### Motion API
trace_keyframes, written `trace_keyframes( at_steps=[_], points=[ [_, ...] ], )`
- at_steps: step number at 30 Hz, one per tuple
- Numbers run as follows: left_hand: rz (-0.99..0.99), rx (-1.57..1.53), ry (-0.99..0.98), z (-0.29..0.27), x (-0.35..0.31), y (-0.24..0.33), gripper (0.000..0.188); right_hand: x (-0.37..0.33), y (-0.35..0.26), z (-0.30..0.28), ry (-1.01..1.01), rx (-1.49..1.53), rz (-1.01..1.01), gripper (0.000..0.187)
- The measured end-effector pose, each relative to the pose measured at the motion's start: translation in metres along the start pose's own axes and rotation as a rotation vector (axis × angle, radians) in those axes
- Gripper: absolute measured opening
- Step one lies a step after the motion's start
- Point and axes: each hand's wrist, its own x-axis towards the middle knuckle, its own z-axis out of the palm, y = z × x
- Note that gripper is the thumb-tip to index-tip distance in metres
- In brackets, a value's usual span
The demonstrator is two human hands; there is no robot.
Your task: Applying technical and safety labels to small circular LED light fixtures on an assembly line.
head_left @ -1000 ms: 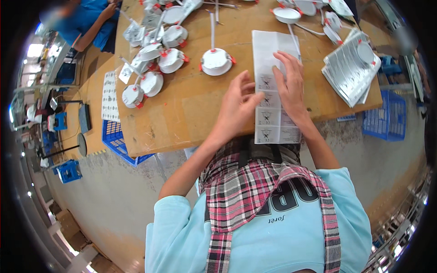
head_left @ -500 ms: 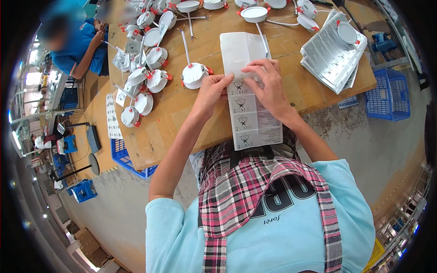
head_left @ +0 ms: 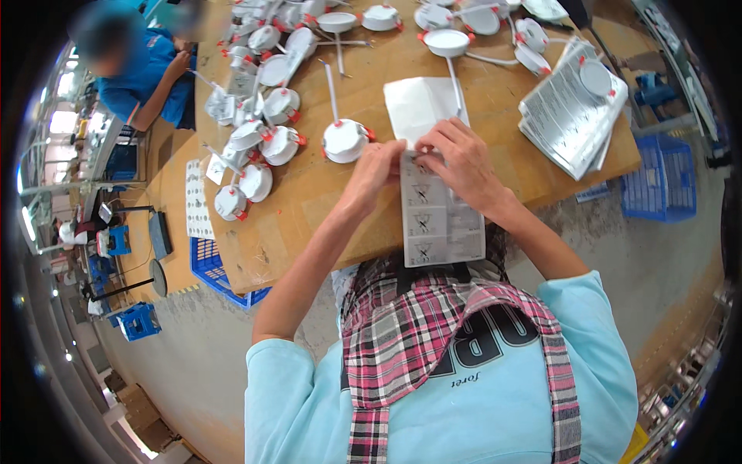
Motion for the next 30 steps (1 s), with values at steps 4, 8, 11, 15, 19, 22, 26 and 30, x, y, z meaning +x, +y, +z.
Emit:
trace_keyframes(
  at_steps=[4, 8, 11, 15, 19, 22, 26, 30],
  points=[
    [0.055, 0.069, 0.024, -0.004, 0.019, -0.025, 0.030, 0.003, -0.007, -0.004, -0.026, -0.069, 0.029, 0.016],
    [0.132, 0.006, -0.006, 0.006, 0.015, -0.022, 0.031, 0.000, -0.012, -0.010, 0.022, -0.085, -0.015, 0.016],
    [0.141, -0.037, 0.038, 0.009, 0.011, -0.021, 0.034, 0.000, -0.017, -0.012, -0.004, -0.113, -0.030, 0.019],
    [0.228, -0.003, 0.020, 0.007, 0.019, -0.029, 0.039, 0.004, -0.015, -0.012, -0.041, -0.126, -0.002, 0.020],
    [0.290, 0.110, -0.016, 0.002, 0.031, -0.029, 0.037, 0.009, -0.010, -0.014, -0.075, -0.107, 0.029, 0.020],
    [0.304, 0.115, -0.065, -0.006, 0.028, -0.029, 0.033, 0.011, -0.008, -0.013, -0.099, -0.082, 0.010, 0.021],
    [0.103, -0.022, -0.050, -0.005, 0.017, -0.011, 0.033, 0.010, -0.004, -0.008, -0.043, 0.002, 0.038, 0.022],
    [0.086, -0.043, -0.084, 0.001, 0.008, -0.001, 0.036, 0.005, 0.002, -0.007, -0.001, -0.022, -0.040, 0.023]
  ],
)
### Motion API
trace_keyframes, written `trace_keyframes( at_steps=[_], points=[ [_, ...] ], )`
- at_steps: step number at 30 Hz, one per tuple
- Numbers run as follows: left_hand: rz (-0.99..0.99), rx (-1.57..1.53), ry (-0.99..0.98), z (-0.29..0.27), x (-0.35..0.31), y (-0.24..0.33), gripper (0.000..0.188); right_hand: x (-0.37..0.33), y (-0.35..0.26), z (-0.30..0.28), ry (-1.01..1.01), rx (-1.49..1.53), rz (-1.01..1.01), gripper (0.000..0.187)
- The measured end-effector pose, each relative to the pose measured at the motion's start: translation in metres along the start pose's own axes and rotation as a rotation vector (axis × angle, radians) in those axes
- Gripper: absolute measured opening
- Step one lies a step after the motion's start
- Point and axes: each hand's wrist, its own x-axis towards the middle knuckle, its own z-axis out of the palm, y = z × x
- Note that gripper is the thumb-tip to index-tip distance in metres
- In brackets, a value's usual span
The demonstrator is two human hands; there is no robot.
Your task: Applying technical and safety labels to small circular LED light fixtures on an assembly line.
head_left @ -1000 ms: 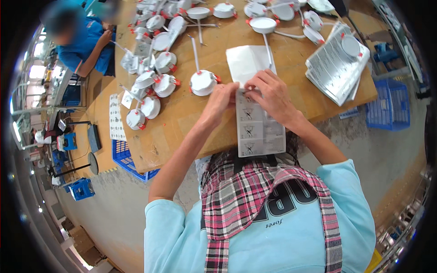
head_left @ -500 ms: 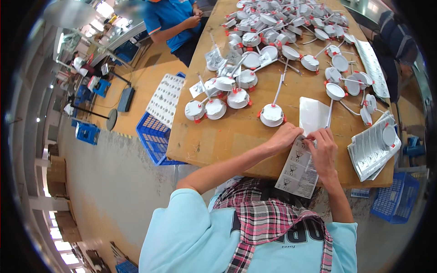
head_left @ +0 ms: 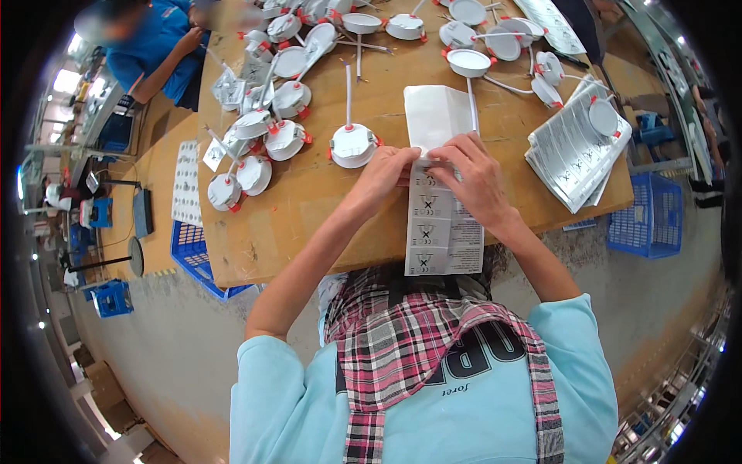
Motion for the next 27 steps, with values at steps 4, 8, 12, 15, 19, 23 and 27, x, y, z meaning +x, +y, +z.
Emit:
trace_keyframes(
  at_steps=[4, 8, 12, 15, 19, 23, 27],
  points=[
    [0.015, 0.010, 0.012, 0.007, -0.003, 0.004, 0.035, -0.005, 0.003, -0.003, 0.033, -0.043, -0.032, 0.021],
    [0.083, 0.021, 0.091, 0.013, -0.001, 0.001, 0.038, -0.008, 0.008, -0.008, 0.044, 0.036, -0.092, 0.018],
    [0.276, 0.693, 0.334, 0.011, 0.007, -0.006, 0.038, -0.015, 0.019, -0.021, 0.078, 0.367, 0.022, 0.011],
    [0.379, 0.863, 0.483, 0.018, 0.003, -0.009, 0.042, -0.028, 0.032, -0.039, 0.342, 0.919, 0.491, 0.006],
    [0.517, 1.090, 0.545, 0.028, 0.004, -0.015, 0.035, -0.030, 0.073, -0.087, 0.592, 1.485, 0.316, 0.012],
    [0.384, 1.235, 0.441, 0.042, 0.001, -0.009, 0.036, -0.026, 0.086, -0.129, 0.692, 1.146, 0.374, 0.012],
    [0.536, 1.143, 0.543, 0.055, -0.011, 0.010, 0.040, -0.007, 0.053, -0.115, 0.433, 0.668, 0.590, 0.013]
  ],
)
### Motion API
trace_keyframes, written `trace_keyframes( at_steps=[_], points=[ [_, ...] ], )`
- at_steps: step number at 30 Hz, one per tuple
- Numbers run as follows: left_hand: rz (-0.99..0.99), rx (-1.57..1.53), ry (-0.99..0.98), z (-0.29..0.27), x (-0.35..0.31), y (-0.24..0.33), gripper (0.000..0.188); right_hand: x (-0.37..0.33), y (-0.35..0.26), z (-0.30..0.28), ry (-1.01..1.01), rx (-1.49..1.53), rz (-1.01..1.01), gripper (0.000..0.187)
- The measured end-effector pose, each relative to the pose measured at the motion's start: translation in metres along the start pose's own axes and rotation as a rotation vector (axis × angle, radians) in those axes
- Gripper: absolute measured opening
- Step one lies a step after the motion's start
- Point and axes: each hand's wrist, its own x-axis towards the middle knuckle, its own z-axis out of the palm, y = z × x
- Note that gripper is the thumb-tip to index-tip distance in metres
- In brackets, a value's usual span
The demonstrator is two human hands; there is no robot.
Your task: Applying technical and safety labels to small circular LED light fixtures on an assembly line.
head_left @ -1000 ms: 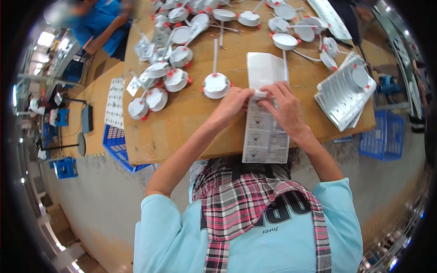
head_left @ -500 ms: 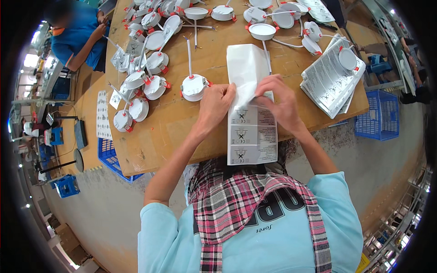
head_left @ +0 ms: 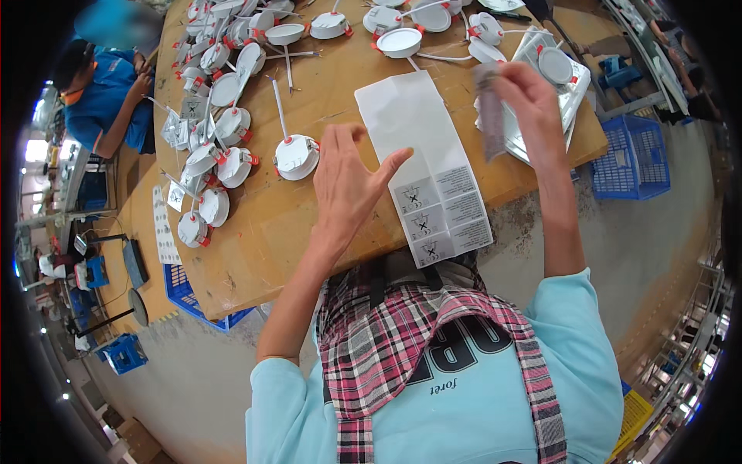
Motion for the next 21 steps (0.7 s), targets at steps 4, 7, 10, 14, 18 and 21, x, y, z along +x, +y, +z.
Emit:
trace_keyframes(
  at_steps=[4, 7, 10, 14, 18, 21],
  points=[
    [0.017, -0.608, 0.050, -0.012, 0.006, 0.020, 0.049, -0.016, -0.018, 0.045, -0.337, -0.294, -0.138, 0.019],
    [-0.114, -1.122, -0.239, -0.004, 0.008, 0.017, 0.036, -0.025, -0.029, 0.065, -0.443, -0.371, -0.222, 0.026],
    [-0.248, -1.297, -0.254, -0.010, 0.005, 0.009, 0.029, -0.025, -0.017, 0.068, -0.410, -0.439, -0.292, 0.038],
    [-0.272, -1.370, -0.121, -0.014, -0.003, -0.001, 0.031, -0.032, -0.005, 0.060, -0.445, -0.298, -0.223, 0.036],
    [-0.272, -1.288, -0.112, -0.019, -0.005, -0.004, 0.036, -0.035, -0.006, 0.059, -0.506, -0.251, 0.122, 0.019],
    [-0.072, -0.551, 0.164, -0.017, -0.006, -0.031, 0.045, -0.031, -0.007, 0.059, -0.440, -0.404, 0.067, 0.019]
  ],
)
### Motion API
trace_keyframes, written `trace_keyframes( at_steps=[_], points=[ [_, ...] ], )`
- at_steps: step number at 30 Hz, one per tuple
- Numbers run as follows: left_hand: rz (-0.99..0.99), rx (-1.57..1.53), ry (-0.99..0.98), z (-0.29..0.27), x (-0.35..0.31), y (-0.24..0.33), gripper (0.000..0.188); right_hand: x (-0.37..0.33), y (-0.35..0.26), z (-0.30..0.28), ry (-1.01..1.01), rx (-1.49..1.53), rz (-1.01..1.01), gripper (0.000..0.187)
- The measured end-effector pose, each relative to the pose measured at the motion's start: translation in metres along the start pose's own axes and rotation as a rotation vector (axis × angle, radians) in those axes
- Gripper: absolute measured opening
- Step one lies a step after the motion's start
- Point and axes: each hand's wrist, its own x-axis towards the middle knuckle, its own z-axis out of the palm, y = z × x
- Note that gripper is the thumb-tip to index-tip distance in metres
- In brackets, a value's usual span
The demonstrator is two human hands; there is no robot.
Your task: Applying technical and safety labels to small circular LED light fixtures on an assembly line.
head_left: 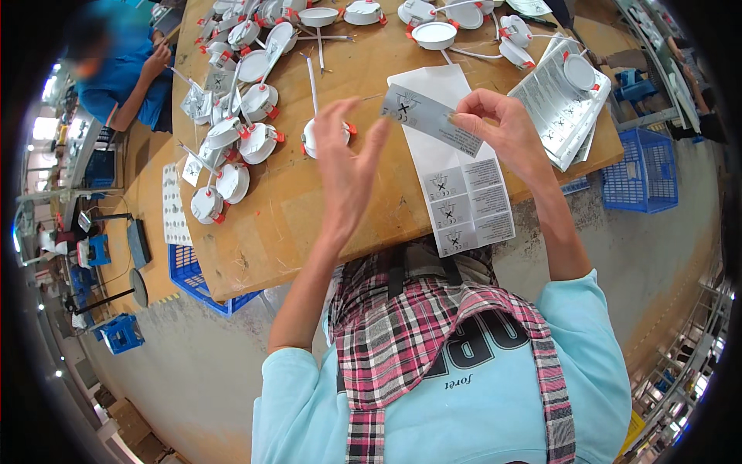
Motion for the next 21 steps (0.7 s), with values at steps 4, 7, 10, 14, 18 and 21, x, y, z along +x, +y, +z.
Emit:
trace_keyframes(
  at_steps=[4, 7, 10, 14, 18, 21],
  points=[
    [0.201, 0.611, 0.177, -0.026, 0.001, -0.044, 0.054, 0.008, -0.004, -0.002, -0.029, 0.038, -0.025, 0.020],
    [0.142, 0.593, 0.125, -0.026, -0.014, -0.056, 0.055, 0.015, -0.008, 0.000, -0.064, 0.032, -0.033, 0.021],
    [0.082, 0.556, 0.099, -0.025, -0.040, -0.043, 0.058, 0.019, -0.015, 0.008, -0.102, -0.001, -0.052, 0.021],
    [0.021, 0.432, 0.095, -0.027, -0.065, -0.029, 0.069, 0.024, -0.024, 0.019, -0.145, -0.032, -0.086, 0.021],
    [-0.137, -0.105, 0.123, -0.055, -0.051, -0.004, 0.079, 0.027, -0.038, 0.030, -0.204, -0.058, -0.115, 0.015],
    [-0.253, -0.447, -0.011, -0.066, -0.032, -0.001, 0.079, 0.029, -0.054, 0.044, -0.261, -0.098, -0.161, 0.014]
  ],
)
